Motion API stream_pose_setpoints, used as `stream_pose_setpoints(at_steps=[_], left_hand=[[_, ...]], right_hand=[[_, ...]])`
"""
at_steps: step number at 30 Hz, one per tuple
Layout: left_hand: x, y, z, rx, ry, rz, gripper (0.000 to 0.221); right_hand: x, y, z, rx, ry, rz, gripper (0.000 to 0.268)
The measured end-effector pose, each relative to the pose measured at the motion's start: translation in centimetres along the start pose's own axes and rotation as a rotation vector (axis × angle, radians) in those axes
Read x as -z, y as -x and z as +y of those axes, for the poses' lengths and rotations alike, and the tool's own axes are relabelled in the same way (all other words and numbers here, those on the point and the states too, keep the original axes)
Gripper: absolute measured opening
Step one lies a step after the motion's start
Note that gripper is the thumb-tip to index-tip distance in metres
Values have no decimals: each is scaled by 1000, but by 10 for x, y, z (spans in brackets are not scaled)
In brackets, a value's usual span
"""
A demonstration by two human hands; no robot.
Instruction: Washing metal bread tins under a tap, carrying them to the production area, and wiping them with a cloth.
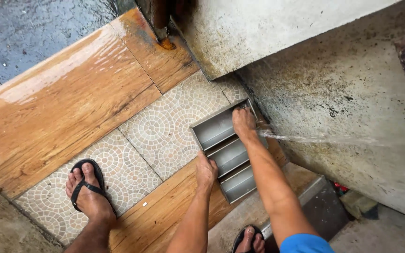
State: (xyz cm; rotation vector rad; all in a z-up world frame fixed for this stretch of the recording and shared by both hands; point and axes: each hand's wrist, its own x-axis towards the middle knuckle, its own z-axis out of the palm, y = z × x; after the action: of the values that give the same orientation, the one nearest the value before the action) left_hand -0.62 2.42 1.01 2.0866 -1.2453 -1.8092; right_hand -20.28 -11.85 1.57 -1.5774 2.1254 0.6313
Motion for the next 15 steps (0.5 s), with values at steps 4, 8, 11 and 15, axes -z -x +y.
stream_pose_setpoints(at_steps=[4, 8, 11, 15], left_hand=[[0, 3, 4, 11, -20, -2, 29], [13, 16, 25, 42, -24, 5, 29], [22, 25, 33, 48, -45, -6, 29], [19, 23, 40, 17, -32, -25, 29]], right_hand=[[31, 9, -12, 18, -65, -13, 23], [51, 23, 6, 174, 232, 207, 20], [36, 18, 27, 190, 278, 306, 17], [6, -11, 37, 83, 196, 187, 17]])
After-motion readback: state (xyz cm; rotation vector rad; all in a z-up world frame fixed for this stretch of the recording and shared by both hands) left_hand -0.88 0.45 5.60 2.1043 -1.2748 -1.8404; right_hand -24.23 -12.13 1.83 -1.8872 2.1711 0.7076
